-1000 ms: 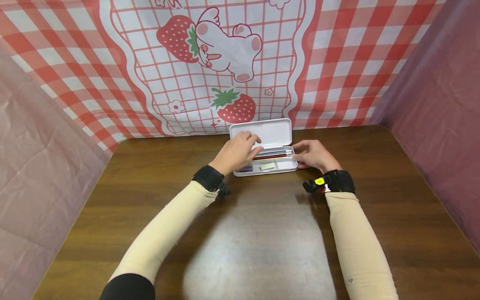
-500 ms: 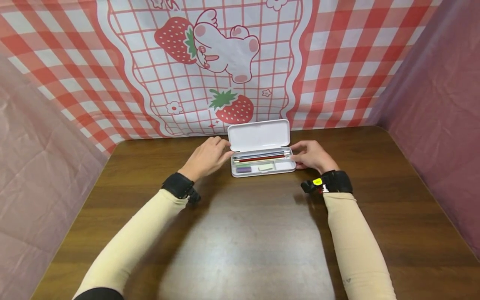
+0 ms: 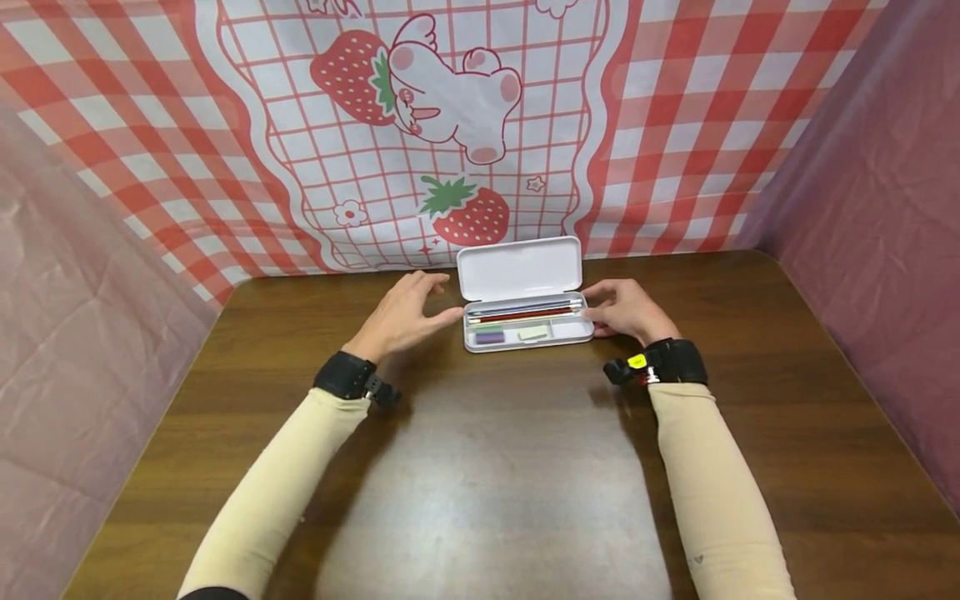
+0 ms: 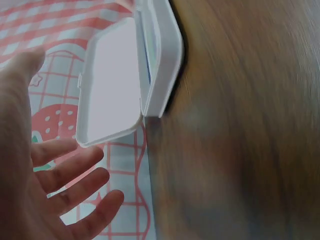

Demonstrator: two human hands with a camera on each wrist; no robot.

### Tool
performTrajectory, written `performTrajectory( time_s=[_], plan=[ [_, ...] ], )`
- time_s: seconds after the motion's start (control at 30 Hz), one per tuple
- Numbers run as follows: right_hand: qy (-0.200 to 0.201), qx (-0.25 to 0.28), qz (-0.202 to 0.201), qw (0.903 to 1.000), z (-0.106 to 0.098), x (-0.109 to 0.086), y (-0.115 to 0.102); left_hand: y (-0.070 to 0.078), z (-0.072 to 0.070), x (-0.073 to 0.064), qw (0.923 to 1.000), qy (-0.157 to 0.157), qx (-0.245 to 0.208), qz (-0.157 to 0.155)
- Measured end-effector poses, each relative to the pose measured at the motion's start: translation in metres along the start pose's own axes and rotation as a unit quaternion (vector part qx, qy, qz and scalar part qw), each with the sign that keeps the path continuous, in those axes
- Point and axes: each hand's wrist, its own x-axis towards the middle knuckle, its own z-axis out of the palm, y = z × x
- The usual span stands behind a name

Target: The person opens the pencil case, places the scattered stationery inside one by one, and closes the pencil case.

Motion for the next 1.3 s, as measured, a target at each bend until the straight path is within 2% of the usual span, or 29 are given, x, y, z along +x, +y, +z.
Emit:
performTrajectory(
  time_s=[0.1,0.23,0.3,0.47,0.53,0.67,0.9,1.1,1.3],
  plan=[
    [0.002,-0.001,0.003,1.0,0.0,0.0,0.0,0.0,0.008,0.0,0.9992,-0.013,-0.036,-0.013],
    [0.002,0.006,0.003,1.0,0.001,0.001,0.0,-0.002,0.019,0.002,0.998,-0.023,-0.055,-0.021],
    [0.002,0.008,0.002,1.0,0.001,0.002,0.0,-0.01,0.031,0.006,0.9983,-0.02,-0.049,-0.022],
    [0.002,0.006,0.001,1.0,0.001,0.004,0.0,-0.03,0.058,0.014,0.9974,-0.036,-0.045,-0.043],
    [0.002,0.003,-0.002,1.0,0.0,0.004,0.0,-0.033,0.064,0.016,0.9963,-0.048,-0.049,-0.052],
    [0.003,0.0,-0.003,1.0,0.0,0.001,0.0,-0.039,0.077,0.018,0.9968,-0.042,-0.048,-0.048],
    [0.003,-0.003,0.001,1.0,0.001,-0.001,-0.002,-0.031,0.078,0.014,0.9975,-0.021,-0.06,-0.031],
    [0.004,-0.005,-0.002,1.0,0.002,-0.001,-0.002,-0.017,0.067,0.006,0.9987,-0.011,-0.045,-0.021],
    [0.007,-0.009,-0.004,0.9999,0.001,0.0,0.002,-0.004,0.064,0.004,0.9987,-0.006,-0.039,-0.032]
  ],
)
